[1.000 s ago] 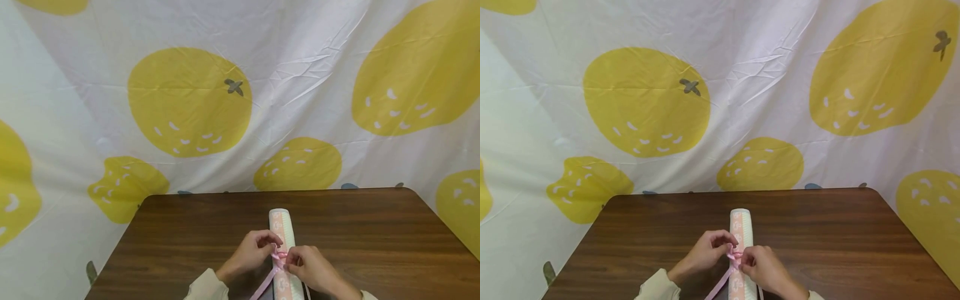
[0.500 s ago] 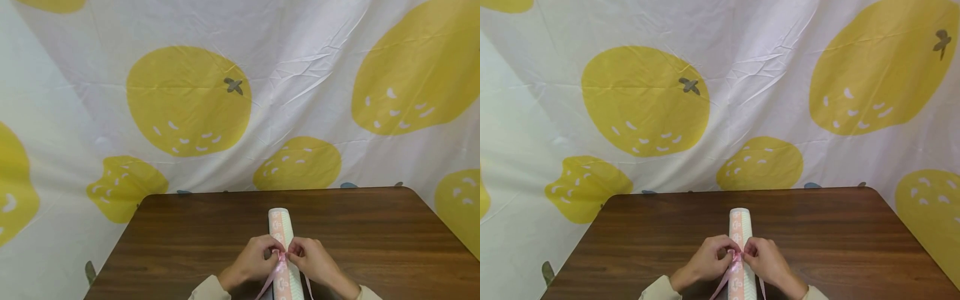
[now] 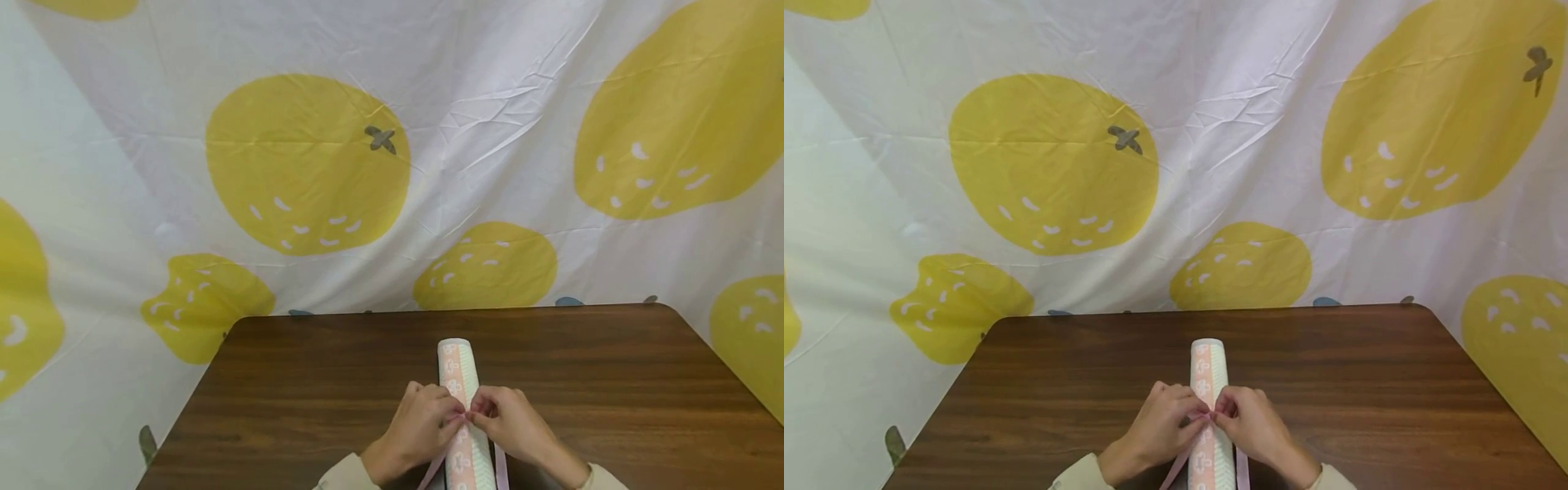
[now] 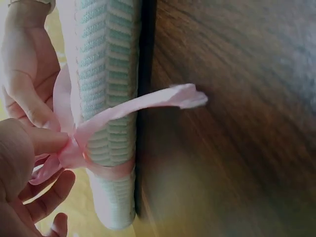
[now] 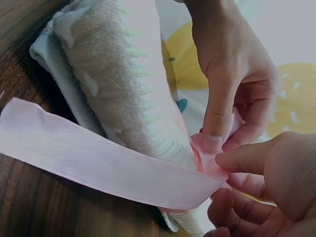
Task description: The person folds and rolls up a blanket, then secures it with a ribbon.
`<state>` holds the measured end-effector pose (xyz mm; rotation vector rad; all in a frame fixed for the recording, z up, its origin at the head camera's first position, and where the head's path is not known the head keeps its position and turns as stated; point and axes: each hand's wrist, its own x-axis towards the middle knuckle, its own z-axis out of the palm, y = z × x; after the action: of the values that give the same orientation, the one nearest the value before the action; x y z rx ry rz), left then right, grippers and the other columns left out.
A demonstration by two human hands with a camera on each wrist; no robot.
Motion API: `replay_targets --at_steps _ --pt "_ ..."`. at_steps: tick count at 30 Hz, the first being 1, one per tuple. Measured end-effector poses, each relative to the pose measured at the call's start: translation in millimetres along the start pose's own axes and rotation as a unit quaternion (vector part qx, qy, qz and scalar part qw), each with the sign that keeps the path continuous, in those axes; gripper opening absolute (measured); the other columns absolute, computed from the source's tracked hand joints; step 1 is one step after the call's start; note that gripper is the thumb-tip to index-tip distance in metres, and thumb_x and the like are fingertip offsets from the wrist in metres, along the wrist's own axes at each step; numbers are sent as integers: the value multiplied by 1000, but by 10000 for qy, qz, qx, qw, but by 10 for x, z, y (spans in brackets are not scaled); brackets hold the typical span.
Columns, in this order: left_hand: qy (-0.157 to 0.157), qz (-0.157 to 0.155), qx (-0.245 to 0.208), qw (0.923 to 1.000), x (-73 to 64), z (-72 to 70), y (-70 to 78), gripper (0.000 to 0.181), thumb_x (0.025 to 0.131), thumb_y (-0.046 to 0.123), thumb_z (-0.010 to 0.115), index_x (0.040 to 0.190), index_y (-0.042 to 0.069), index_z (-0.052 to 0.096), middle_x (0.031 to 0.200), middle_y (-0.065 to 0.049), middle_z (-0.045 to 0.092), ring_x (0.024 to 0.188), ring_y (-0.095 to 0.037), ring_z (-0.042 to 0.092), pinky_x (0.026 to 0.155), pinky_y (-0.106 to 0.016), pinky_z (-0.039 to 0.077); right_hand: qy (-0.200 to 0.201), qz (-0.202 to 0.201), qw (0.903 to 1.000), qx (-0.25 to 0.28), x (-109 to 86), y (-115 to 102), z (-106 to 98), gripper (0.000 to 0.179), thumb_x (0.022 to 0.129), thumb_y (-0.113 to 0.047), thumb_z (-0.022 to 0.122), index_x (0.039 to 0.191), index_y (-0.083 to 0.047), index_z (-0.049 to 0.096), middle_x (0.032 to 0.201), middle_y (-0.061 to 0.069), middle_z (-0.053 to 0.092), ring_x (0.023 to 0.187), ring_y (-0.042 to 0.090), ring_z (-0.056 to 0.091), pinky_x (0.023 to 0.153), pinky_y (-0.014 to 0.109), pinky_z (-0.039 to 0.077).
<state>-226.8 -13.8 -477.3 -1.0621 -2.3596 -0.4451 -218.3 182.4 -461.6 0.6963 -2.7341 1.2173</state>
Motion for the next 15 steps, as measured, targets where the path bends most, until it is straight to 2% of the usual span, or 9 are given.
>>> replay_targets --at_steps 6,11,15 --pt "21 55 -239 9997 0 28 -34 3 81 21 78 82 19 75 83 10 66 80 -6 58 71 -17 37 -156 -63 9998 48 11 8 -77 16 88 -13 73 75 -17 64 66 -12 58 56 -1 49 50 21 44" --pt "77 220 -274 9994 -4 31 -52 4 80 19 77 83 18 74 83 10 69 81 -6 61 71 -19 40 -204 -81 9997 66 67 11 -123 11 89 -7 70 80 -13 67 68 -9 59 57 0 48 49 21 43" --pt "177 281 -216 9992 -19 29 -59 6 80 19 78 84 19 74 84 10 69 81 -6 61 71 -19 41 -443 -496 9978 71 130 6 -82 7 89 -5 70 92 -11 72 76 -8 62 61 -1 50 53 21 45"
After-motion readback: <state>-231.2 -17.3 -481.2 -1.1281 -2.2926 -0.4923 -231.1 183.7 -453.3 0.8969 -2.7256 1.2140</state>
